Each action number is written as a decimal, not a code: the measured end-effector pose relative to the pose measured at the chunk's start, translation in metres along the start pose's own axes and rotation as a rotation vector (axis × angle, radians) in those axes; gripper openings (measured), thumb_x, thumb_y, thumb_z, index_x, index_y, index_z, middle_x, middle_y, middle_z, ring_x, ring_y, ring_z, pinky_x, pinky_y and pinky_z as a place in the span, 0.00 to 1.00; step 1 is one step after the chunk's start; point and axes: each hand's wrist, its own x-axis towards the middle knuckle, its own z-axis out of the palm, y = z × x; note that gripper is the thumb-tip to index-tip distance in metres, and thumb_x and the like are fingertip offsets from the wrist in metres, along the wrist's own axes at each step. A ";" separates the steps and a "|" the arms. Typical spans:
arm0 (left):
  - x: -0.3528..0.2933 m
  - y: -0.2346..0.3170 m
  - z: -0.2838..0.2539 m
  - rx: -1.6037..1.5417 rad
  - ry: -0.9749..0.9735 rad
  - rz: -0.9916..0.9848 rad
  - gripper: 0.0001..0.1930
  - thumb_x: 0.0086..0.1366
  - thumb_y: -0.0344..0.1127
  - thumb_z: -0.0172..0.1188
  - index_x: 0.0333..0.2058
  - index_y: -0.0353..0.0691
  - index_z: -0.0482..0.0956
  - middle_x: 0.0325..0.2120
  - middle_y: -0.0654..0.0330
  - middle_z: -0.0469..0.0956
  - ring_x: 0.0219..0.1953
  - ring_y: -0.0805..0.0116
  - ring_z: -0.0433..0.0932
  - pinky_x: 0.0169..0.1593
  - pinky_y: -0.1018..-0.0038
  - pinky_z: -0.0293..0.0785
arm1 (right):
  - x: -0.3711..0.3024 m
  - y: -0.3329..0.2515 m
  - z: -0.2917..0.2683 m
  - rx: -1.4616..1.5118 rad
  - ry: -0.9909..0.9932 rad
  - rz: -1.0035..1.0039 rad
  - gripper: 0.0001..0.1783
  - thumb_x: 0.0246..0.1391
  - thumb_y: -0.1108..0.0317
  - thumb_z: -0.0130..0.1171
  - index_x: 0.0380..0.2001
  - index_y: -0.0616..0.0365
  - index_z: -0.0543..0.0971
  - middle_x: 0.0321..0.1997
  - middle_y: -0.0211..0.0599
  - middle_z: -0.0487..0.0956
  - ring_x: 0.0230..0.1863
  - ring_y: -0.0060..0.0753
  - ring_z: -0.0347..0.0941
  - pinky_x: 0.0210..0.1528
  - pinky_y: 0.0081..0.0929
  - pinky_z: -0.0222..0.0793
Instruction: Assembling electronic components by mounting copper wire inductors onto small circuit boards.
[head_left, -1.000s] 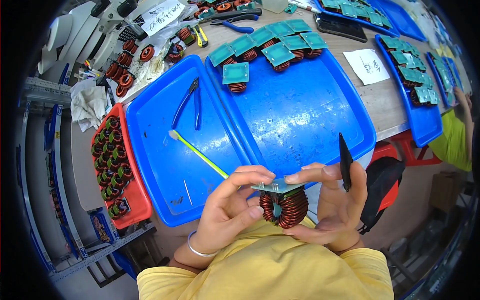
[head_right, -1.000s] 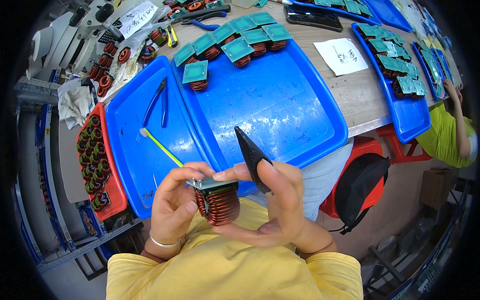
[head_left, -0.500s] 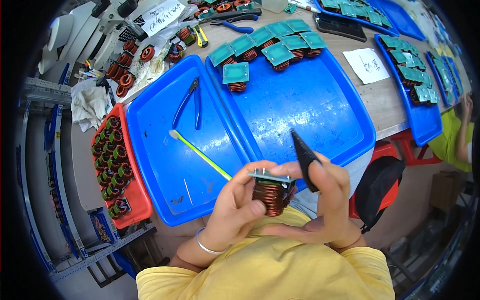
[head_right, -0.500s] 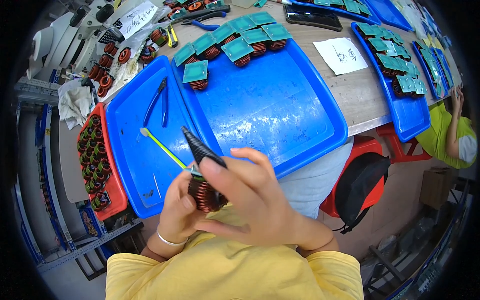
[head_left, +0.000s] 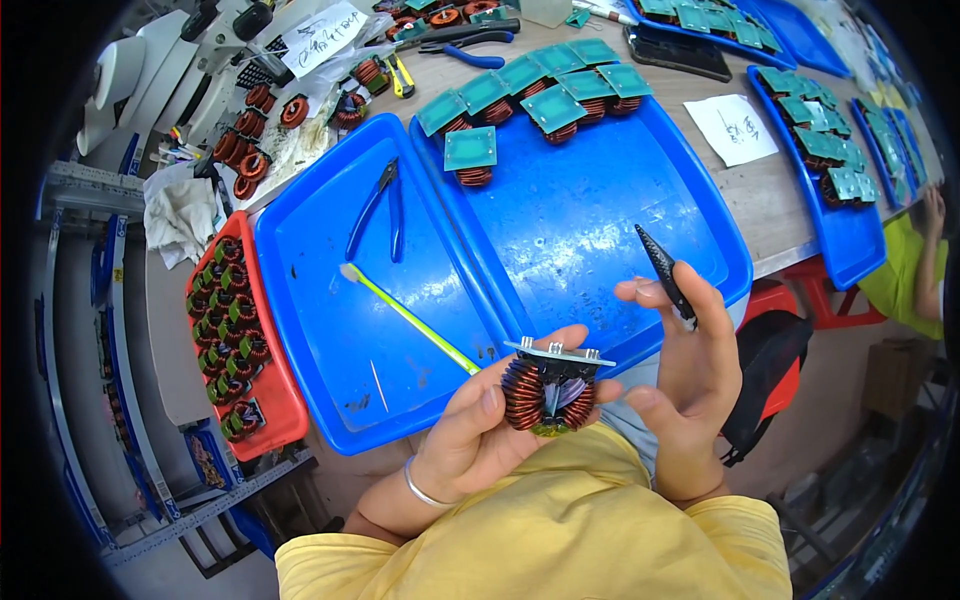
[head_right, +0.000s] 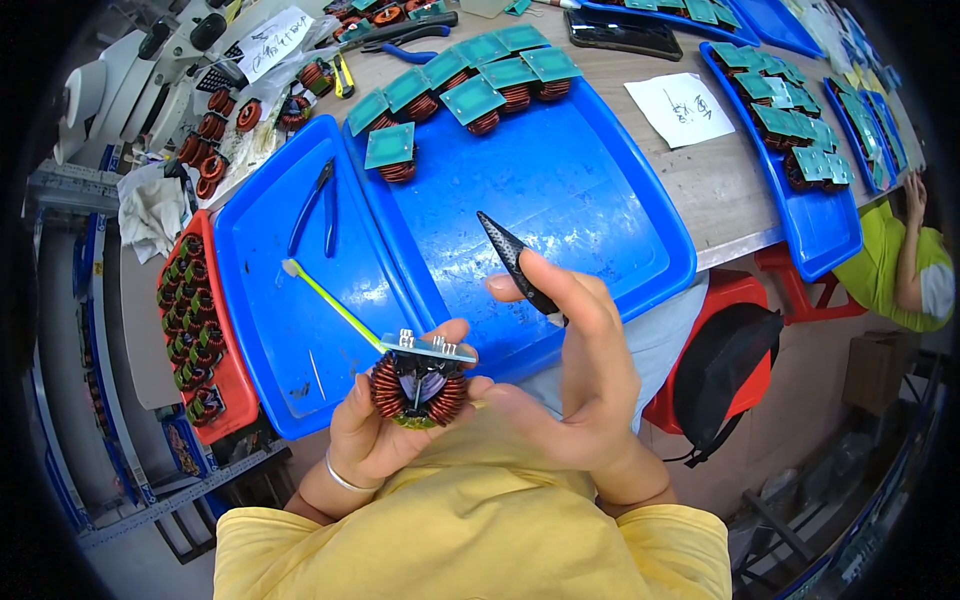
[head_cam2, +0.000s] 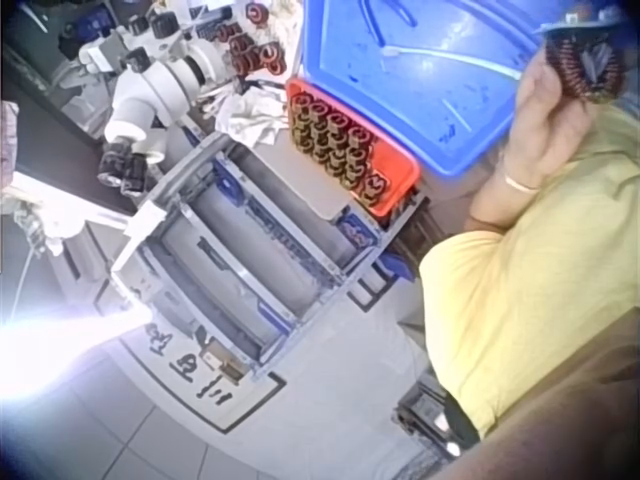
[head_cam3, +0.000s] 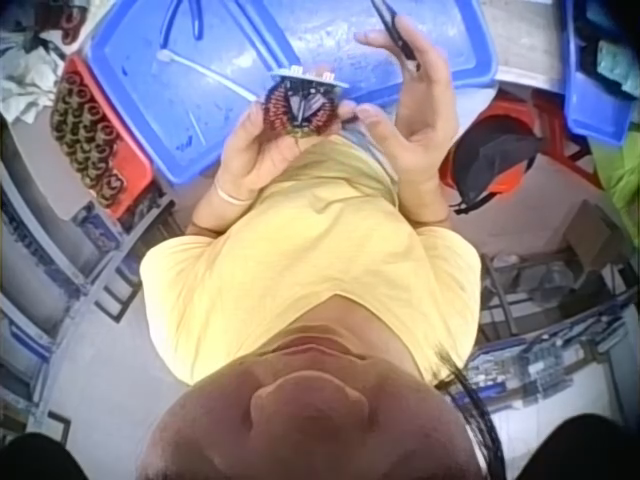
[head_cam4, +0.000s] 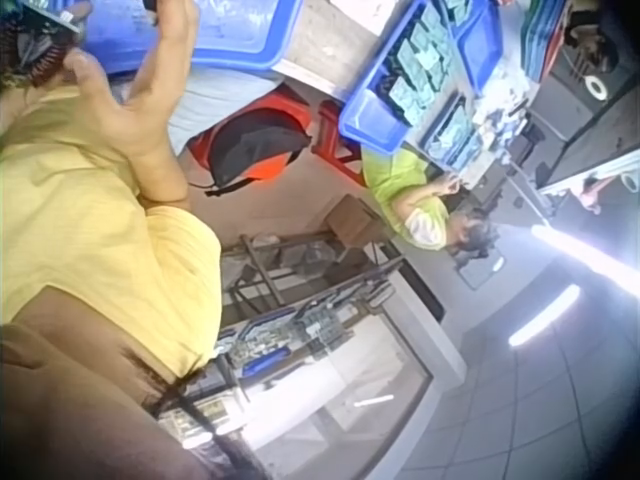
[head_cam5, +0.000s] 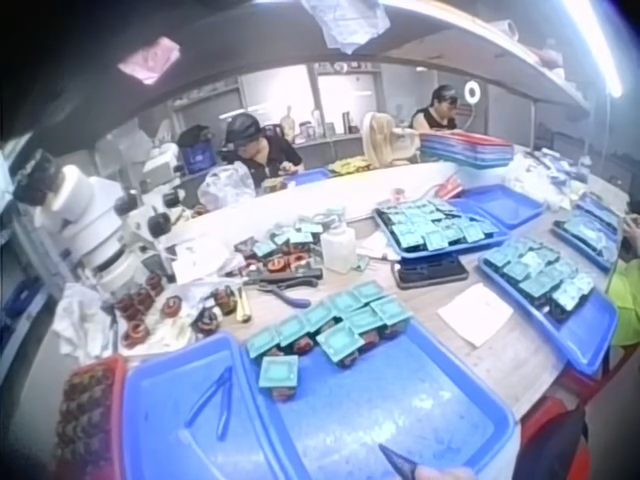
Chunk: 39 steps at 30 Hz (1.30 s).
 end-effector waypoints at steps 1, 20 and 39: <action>0.000 0.000 0.000 0.012 0.005 0.006 0.47 0.53 0.49 0.61 0.59 0.29 0.42 0.55 0.44 0.58 0.57 0.43 0.59 0.58 0.57 0.59 | 0.001 0.001 0.000 0.051 0.013 -0.004 0.40 0.33 0.78 0.63 0.54 0.70 0.60 0.47 0.46 0.68 0.50 0.37 0.66 0.54 0.31 0.56; -0.001 -0.004 0.006 0.050 -0.021 0.104 0.41 0.55 0.46 0.59 0.59 0.31 0.46 0.52 0.47 0.63 0.58 0.50 0.59 0.59 0.64 0.57 | -0.003 0.002 -0.004 0.124 -0.014 0.038 0.37 0.33 0.80 0.59 0.53 0.71 0.62 0.47 0.47 0.69 0.51 0.37 0.65 0.56 0.32 0.55; 0.004 -0.018 -0.004 -0.926 -0.298 -0.137 0.42 0.62 0.48 0.49 0.61 0.35 0.32 0.59 0.44 0.49 0.62 0.52 0.49 0.61 0.63 0.54 | -0.006 0.005 -0.005 0.153 -0.030 0.063 0.36 0.36 0.79 0.59 0.53 0.72 0.62 0.48 0.47 0.68 0.49 0.35 0.66 0.54 0.30 0.56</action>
